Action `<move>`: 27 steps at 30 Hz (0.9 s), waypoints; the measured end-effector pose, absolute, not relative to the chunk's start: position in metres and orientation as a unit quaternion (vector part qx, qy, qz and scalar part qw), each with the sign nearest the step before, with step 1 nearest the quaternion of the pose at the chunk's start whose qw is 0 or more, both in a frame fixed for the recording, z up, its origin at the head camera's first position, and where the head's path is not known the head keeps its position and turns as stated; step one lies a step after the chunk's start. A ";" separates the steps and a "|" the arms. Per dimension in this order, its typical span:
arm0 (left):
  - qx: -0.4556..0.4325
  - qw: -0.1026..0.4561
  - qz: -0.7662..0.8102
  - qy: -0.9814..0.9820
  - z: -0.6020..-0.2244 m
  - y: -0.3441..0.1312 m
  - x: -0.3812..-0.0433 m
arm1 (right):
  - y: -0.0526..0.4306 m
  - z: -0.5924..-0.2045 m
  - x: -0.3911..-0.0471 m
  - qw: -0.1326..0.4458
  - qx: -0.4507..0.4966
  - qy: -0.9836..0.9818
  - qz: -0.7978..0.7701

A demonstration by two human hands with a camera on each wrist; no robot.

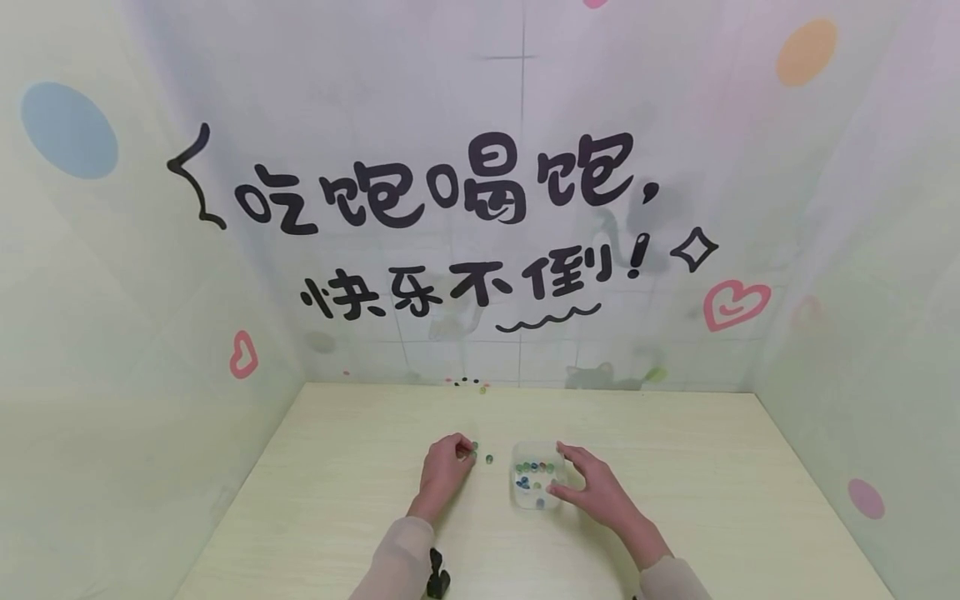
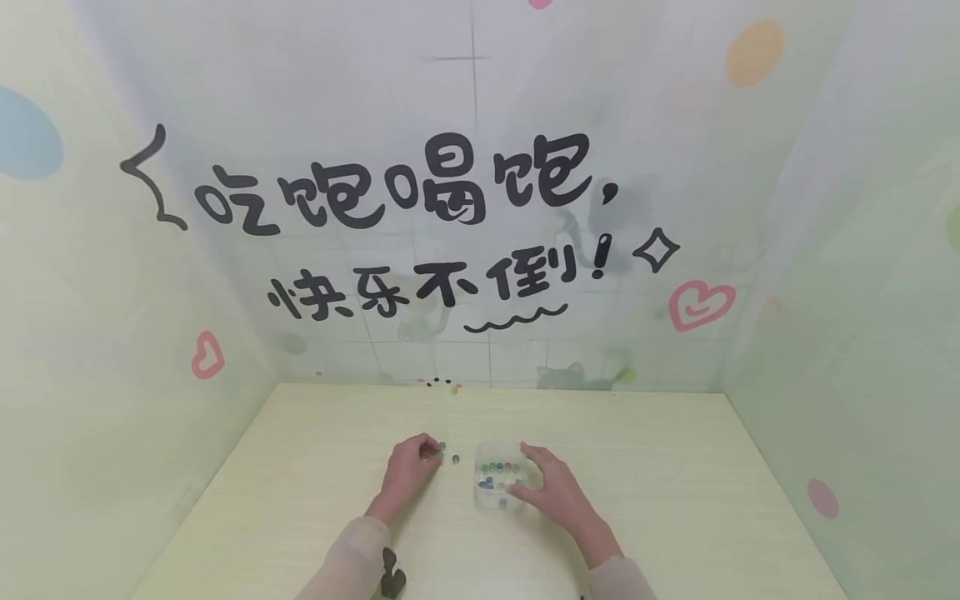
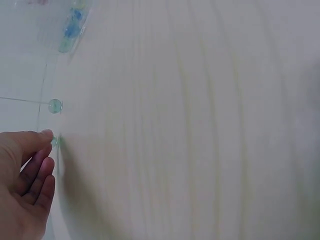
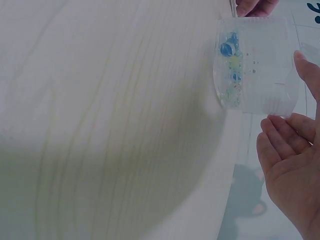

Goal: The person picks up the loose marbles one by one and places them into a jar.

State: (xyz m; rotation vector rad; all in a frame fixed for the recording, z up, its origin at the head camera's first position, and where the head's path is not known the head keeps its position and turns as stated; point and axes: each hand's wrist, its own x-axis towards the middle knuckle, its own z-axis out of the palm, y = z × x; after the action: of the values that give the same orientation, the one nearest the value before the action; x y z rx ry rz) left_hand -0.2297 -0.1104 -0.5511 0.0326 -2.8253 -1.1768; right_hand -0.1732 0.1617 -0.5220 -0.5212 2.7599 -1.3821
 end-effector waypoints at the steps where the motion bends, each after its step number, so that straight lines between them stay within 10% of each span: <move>1: 0.011 0.040 -0.387 -0.921 -0.551 -0.111 -0.230 | 0.162 -0.522 -0.173 0.005 -0.166 0.882 -0.441; 27: -0.023 0.050 -0.402 -0.914 -0.533 -0.106 -0.222 | 0.161 -0.519 -0.171 0.010 -0.157 0.880 -0.447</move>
State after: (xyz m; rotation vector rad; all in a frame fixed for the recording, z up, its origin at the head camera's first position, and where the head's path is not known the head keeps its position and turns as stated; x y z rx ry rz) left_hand -0.2219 -0.1064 -0.5334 -0.0706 -2.7834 -1.2229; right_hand -0.1707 0.1610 -0.5191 -0.4908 2.7488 -1.3959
